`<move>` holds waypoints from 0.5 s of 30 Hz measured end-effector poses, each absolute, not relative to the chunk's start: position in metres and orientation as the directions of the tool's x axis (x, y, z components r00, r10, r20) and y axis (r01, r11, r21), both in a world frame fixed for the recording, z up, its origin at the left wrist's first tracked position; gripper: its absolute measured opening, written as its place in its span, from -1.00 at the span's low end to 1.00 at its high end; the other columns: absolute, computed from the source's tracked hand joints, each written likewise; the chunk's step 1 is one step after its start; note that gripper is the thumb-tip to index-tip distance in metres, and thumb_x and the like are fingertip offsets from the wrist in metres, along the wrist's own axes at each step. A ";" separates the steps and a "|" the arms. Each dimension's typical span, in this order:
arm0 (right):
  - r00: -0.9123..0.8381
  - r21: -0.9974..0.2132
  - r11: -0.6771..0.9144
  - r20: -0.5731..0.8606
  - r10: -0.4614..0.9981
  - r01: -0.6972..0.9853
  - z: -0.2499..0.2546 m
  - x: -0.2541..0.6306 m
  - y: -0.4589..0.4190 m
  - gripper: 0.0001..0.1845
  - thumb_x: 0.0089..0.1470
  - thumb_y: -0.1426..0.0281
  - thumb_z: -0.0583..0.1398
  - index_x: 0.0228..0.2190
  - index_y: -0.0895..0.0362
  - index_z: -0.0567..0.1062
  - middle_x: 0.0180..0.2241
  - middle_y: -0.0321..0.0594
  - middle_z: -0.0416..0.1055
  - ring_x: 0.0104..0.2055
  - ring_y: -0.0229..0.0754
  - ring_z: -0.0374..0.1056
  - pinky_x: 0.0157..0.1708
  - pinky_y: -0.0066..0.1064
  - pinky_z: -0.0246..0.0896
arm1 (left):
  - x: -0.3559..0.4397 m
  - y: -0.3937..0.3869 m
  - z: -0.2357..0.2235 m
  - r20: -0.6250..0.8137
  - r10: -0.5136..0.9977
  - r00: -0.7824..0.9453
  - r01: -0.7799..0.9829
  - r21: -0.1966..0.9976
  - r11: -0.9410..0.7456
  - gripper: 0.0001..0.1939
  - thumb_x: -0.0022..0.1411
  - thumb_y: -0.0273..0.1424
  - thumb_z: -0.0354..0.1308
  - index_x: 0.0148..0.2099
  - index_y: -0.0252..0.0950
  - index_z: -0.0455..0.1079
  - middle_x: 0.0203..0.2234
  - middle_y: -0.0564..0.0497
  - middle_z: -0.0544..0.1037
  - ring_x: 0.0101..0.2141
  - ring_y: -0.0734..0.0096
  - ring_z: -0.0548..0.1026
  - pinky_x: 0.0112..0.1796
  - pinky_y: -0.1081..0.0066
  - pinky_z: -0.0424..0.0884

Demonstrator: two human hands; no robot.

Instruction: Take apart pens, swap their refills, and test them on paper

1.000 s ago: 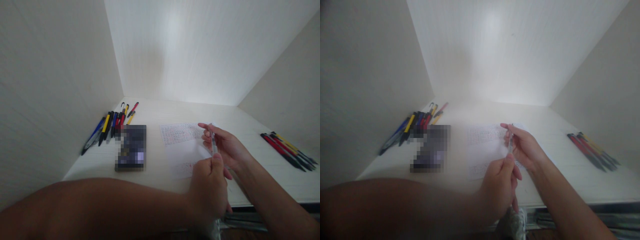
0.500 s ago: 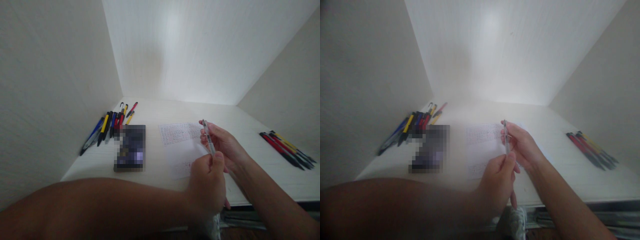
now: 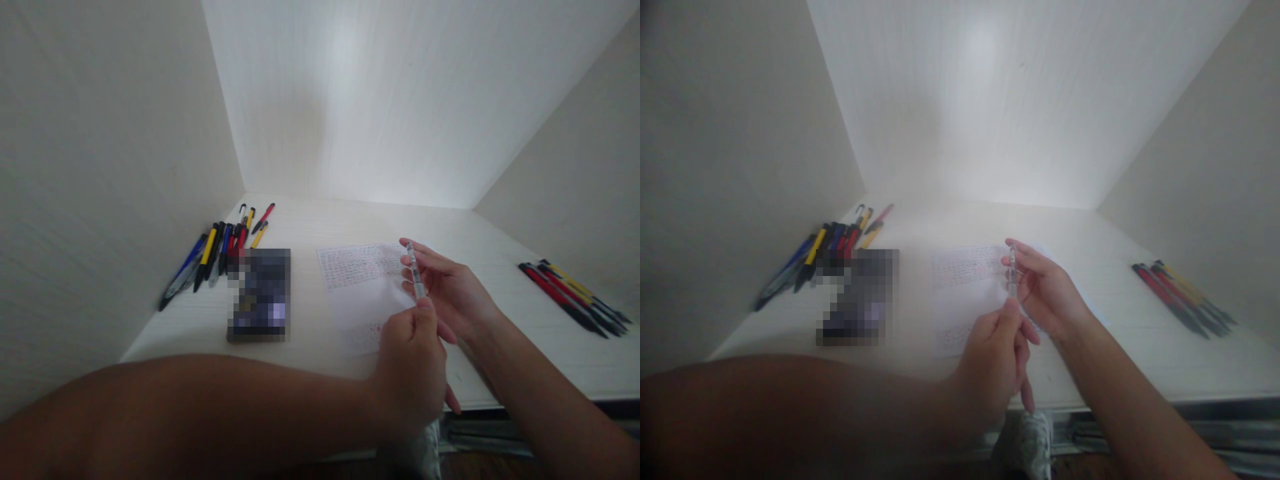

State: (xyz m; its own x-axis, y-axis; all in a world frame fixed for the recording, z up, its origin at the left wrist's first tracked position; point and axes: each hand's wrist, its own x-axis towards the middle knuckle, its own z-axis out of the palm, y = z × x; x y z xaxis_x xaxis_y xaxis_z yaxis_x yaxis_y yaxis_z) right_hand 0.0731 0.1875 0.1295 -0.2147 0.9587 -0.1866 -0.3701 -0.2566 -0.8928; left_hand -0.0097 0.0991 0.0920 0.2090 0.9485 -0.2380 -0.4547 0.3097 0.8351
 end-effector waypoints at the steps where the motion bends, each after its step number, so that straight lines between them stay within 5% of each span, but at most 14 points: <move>1: -0.217 -0.888 -0.260 -0.188 0.958 -0.379 0.130 0.073 0.187 -0.68 0.04 0.48 0.29 -0.11 0.06 0.52 -0.41 -0.32 0.50 -0.53 -0.31 0.33 -0.54 -0.52 0.34 | -0.010 0.099 0.092 -0.236 0.949 0.211 -0.462 0.831 0.310 -0.40 0.24 0.19 -0.09 -0.38 -0.28 0.26 -0.78 0.22 0.07 -0.83 0.54 0.10 -0.84 0.48 0.20; 15: -0.147 -0.914 -0.195 -0.151 0.977 -0.356 0.125 0.072 0.190 -0.69 0.02 0.45 0.37 -0.15 0.08 0.53 -0.41 -0.33 0.49 -0.52 -0.35 0.33 -0.54 -0.58 0.33 | -0.011 0.099 0.093 -0.229 0.949 0.218 -0.460 0.833 0.307 -0.38 0.23 0.21 -0.09 -0.38 -0.28 0.26 -0.77 0.22 0.08 -0.83 0.55 0.11 -0.83 0.48 0.20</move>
State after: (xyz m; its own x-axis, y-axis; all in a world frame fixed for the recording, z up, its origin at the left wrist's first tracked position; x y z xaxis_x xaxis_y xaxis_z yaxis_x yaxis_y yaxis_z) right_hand 0.0719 0.1897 0.1254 -0.1474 0.9774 -0.1514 -0.3564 -0.1953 -0.9137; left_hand -0.0108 0.0989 0.0935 0.2184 0.9486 -0.2290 -0.4604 0.3071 0.8329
